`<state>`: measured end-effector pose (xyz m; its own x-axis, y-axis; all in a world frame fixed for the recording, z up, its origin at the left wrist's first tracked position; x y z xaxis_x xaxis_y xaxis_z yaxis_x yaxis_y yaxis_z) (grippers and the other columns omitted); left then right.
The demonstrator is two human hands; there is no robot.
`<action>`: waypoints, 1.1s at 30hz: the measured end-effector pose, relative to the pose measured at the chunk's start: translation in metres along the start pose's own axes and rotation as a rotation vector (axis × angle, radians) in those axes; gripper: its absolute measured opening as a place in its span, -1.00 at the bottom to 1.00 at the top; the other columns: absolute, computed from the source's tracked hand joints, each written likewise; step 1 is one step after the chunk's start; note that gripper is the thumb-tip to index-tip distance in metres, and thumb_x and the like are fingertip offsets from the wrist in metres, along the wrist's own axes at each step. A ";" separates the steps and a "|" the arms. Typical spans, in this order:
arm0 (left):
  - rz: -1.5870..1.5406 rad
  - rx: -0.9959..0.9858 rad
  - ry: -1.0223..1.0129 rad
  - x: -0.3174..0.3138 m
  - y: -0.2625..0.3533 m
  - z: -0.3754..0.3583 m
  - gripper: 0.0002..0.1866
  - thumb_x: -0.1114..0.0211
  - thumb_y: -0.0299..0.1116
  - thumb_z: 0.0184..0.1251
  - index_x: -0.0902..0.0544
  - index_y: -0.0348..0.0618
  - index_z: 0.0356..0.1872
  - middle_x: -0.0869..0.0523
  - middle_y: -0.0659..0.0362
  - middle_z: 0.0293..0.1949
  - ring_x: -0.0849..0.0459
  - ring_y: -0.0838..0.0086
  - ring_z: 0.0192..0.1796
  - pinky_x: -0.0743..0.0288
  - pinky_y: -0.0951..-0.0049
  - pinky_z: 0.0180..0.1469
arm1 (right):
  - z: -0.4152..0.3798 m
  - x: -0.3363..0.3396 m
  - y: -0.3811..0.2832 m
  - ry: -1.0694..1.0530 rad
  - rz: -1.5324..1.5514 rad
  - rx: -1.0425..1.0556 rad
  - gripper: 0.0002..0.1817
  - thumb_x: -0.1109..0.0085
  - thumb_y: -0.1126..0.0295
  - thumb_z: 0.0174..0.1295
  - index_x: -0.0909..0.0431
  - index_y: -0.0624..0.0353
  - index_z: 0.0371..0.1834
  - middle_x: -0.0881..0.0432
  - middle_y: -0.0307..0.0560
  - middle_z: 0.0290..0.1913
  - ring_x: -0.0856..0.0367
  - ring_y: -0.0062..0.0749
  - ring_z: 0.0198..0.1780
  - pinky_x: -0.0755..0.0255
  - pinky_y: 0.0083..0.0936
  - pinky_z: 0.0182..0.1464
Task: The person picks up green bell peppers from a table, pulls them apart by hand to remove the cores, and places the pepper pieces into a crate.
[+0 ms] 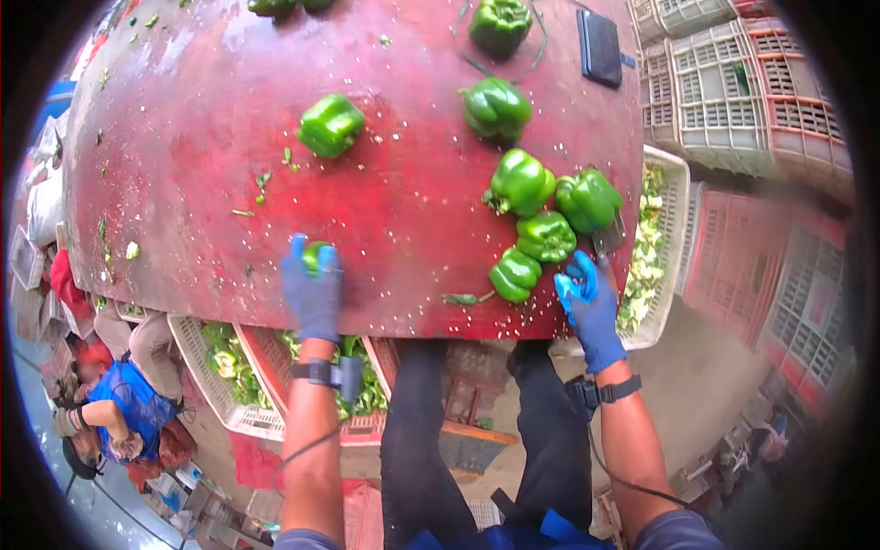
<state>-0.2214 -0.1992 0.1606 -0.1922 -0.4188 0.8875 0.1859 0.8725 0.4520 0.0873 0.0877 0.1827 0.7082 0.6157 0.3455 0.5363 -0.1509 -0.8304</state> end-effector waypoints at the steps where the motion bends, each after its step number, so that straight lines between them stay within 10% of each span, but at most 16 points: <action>1: -0.056 -0.098 0.053 -0.018 0.013 -0.011 -0.39 -0.38 -0.12 0.25 -0.48 -0.25 0.24 -0.62 -0.12 0.03 -0.62 0.06 0.05 -0.49 0.15 0.11 | -0.002 -0.002 0.001 -0.011 0.012 -0.084 -0.29 -0.40 0.52 0.17 -0.30 0.28 0.41 -0.58 -0.02 0.06 -0.51 -0.69 -0.30 -0.50 -0.68 -0.29; 9: -0.393 -0.315 -0.259 -0.055 0.142 -0.040 -0.30 -0.38 -0.09 0.24 -0.41 -0.35 0.28 -0.48 -0.21 0.26 -0.44 -0.05 0.33 -0.29 0.12 0.41 | -0.016 0.003 0.006 -0.004 0.107 -0.211 -0.39 -0.38 0.55 0.18 -0.39 0.26 0.32 -0.60 -0.04 -0.02 -0.52 -0.64 -0.26 -0.53 -0.65 -0.28; 16: -0.085 -0.139 0.210 0.007 0.094 0.105 -0.23 -0.36 -0.01 0.29 -0.36 -0.37 0.35 -0.38 -0.25 0.36 -0.28 -0.03 0.45 -0.18 0.10 0.46 | -0.041 0.031 0.001 -0.031 0.021 -0.286 -0.47 -0.35 0.51 0.21 -0.46 0.20 0.27 -0.62 -0.10 -0.06 -0.54 -0.63 -0.24 -0.52 -0.64 -0.28; 19: -0.170 -0.241 0.150 -0.012 0.076 0.171 -0.23 -0.38 -0.01 0.26 -0.36 -0.27 0.38 -0.49 -0.23 0.27 -0.42 -0.01 0.36 -0.28 0.12 0.40 | -0.059 0.038 0.004 -0.051 -0.033 -0.444 -0.50 -0.34 0.52 0.21 -0.48 0.21 0.25 -0.64 -0.12 -0.08 -0.57 -0.63 -0.27 -0.53 -0.63 -0.26; 21: -0.222 -0.195 -0.283 -0.031 0.077 0.189 -0.26 -0.30 0.07 0.31 -0.39 -0.21 0.37 -0.60 -0.16 0.19 -0.61 0.10 0.18 -0.48 0.22 0.20 | -0.071 0.044 0.026 -0.068 -0.114 -0.377 -0.50 -0.33 0.52 0.21 -0.48 0.21 0.25 -0.65 -0.12 -0.07 -0.58 -0.64 -0.28 -0.53 -0.63 -0.27; 28: -0.234 -0.237 -0.383 -0.068 0.171 0.092 -0.36 -0.22 0.04 0.33 -0.45 -0.22 0.28 -0.66 -0.24 0.04 -0.64 -0.11 0.09 -0.51 0.09 0.11 | -0.092 0.044 0.008 -0.143 -0.034 -0.468 -0.50 -0.30 0.54 0.22 -0.49 0.19 0.26 -0.69 -0.20 -0.13 -0.62 -0.65 -0.27 -0.54 -0.64 -0.27; 33: -0.200 -0.197 -0.516 -0.060 0.168 0.044 -0.26 -0.19 0.14 0.32 -0.33 -0.01 0.43 -0.47 -0.24 0.31 -0.44 0.05 0.37 -0.27 0.18 0.41 | -0.085 0.049 0.000 -0.336 -0.268 -0.347 -0.51 -0.25 0.49 0.27 -0.44 0.19 0.29 -0.68 -0.17 -0.11 -0.64 -0.60 -0.19 -0.53 -0.72 -0.18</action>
Point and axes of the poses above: each hand's wrist, its own z-axis towards the middle knuckle, its own x-axis out of the back of the hand, y = z × x, the point moved 2 cm from there along z, towards the middle knuckle
